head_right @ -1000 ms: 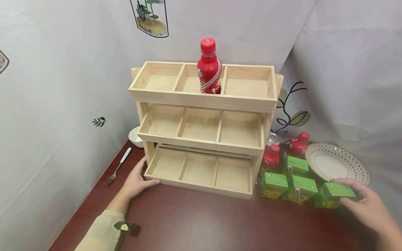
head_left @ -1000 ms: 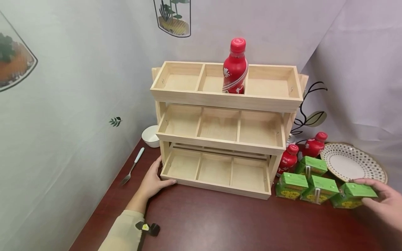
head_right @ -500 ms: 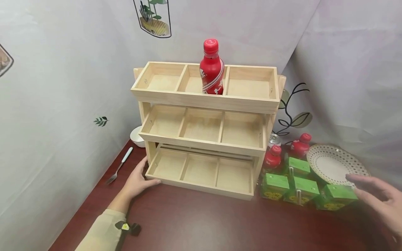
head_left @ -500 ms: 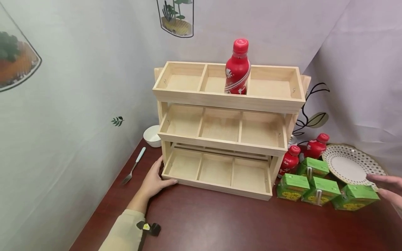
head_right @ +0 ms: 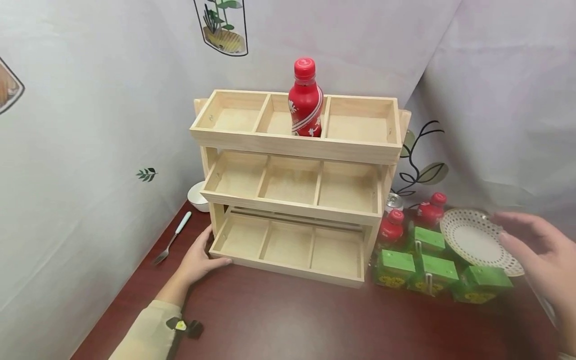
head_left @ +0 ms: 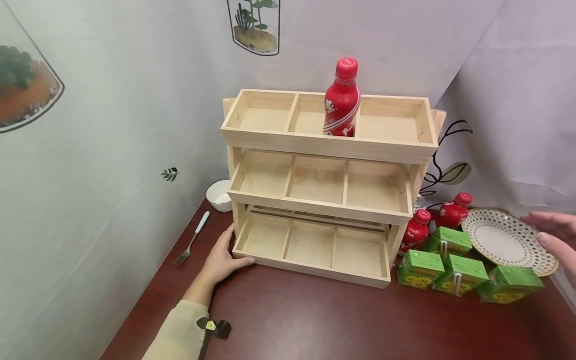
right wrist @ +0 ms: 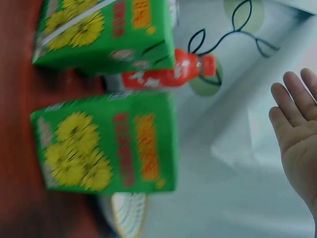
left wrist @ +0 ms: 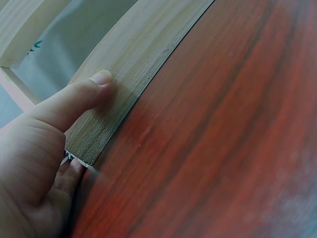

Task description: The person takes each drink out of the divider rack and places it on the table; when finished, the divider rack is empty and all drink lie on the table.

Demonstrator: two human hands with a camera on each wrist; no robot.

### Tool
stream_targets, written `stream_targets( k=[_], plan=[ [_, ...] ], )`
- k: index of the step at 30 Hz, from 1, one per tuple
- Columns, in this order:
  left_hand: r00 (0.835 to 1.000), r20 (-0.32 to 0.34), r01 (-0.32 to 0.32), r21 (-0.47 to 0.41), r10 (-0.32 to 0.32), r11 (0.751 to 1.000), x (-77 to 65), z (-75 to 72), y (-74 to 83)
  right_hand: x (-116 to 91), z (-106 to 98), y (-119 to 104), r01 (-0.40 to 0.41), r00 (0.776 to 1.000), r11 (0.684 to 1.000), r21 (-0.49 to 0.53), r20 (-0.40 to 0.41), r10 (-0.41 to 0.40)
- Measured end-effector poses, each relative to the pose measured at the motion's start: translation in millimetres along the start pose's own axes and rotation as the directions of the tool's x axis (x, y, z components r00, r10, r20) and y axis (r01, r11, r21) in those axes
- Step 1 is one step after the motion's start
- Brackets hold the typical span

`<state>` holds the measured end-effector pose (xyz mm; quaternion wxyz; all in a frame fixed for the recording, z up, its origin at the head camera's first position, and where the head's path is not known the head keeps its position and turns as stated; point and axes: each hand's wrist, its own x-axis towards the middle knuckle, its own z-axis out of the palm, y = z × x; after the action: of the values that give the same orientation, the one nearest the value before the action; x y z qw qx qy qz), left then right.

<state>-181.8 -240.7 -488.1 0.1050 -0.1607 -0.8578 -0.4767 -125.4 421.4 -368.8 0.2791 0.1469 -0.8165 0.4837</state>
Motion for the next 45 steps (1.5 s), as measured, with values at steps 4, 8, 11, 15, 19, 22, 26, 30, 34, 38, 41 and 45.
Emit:
stream_targets(
  k=[4,8,11,15,19,22,26,30,34,38,41,45],
  plan=[
    [1.0,-0.002,-0.001,-0.005,0.001,1.0,0.0,1.3,-3.6,16.9,5.3,-8.8,0.019,1.0,0.998,-0.055,0.017,-0.018],
    [1.0,-0.003,-0.001,-0.024,0.001,1.0,4.6,8.1,-20.1,31.7,7.3,-17.7,0.018,0.999,0.998,-0.062,0.038,-0.016],
    [1.0,0.003,0.018,-0.024,-0.018,1.0,6.9,11.5,-35.6,43.9,12.8,-30.7,0.021,0.998,0.999,-0.038,0.066,-0.019],
    [0.999,-0.016,0.042,-0.004,-0.042,0.999,2.8,6.5,-44.9,65.5,32.0,-51.0,0.07,0.988,0.972,0.225,0.119,-0.098],
    [0.999,-0.03,0.018,-0.011,-0.019,1.0,-2.0,1.2,-32.9,83.1,51.7,-68.7,0.141,0.972,0.861,0.489,0.097,-0.214],
    [1.0,-0.018,0.019,-0.027,-0.019,0.999,-3.8,-0.6,-18.2,92.7,63.5,-81.8,0.206,0.97,0.884,0.42,0.03,-0.241],
    [1.0,0.003,0.03,-0.032,-0.03,0.999,-2.4,-0.7,-7.3,104.6,74.9,-96.9,0.264,0.965,0.952,0.156,-0.048,-0.259],
    [0.999,0.005,0.032,-0.034,-0.031,0.999,0.4,-0.9,-5.6,111.8,90.7,-121.4,0.295,0.949,0.955,-0.028,-0.112,-0.296],
    [1.0,-0.004,0.029,-0.021,-0.029,0.999,0.1,-1.5,-10.2,119.3,111.7,-149.4,0.374,0.907,0.906,-0.196,-0.125,-0.402],
    [1.0,-0.005,0.027,-0.023,-0.027,0.999,-0.2,-0.9,-8.8,129.4,125.6,-157.4,0.461,0.861,0.841,-0.284,-0.087,-0.501],
    [1.0,-0.003,0.021,-0.031,-0.021,0.999,0.7,-1.4,-4.2,135.6,132.8,-157.5,0.511,0.836,0.811,-0.284,-0.057,-0.547],
    [1.0,0.007,0.017,-0.051,-0.016,0.999,1.9,-1.1,-5.4,143.6,138.8,-156.0,0.534,0.827,0.784,-0.317,0.006,-0.561]
  ],
)
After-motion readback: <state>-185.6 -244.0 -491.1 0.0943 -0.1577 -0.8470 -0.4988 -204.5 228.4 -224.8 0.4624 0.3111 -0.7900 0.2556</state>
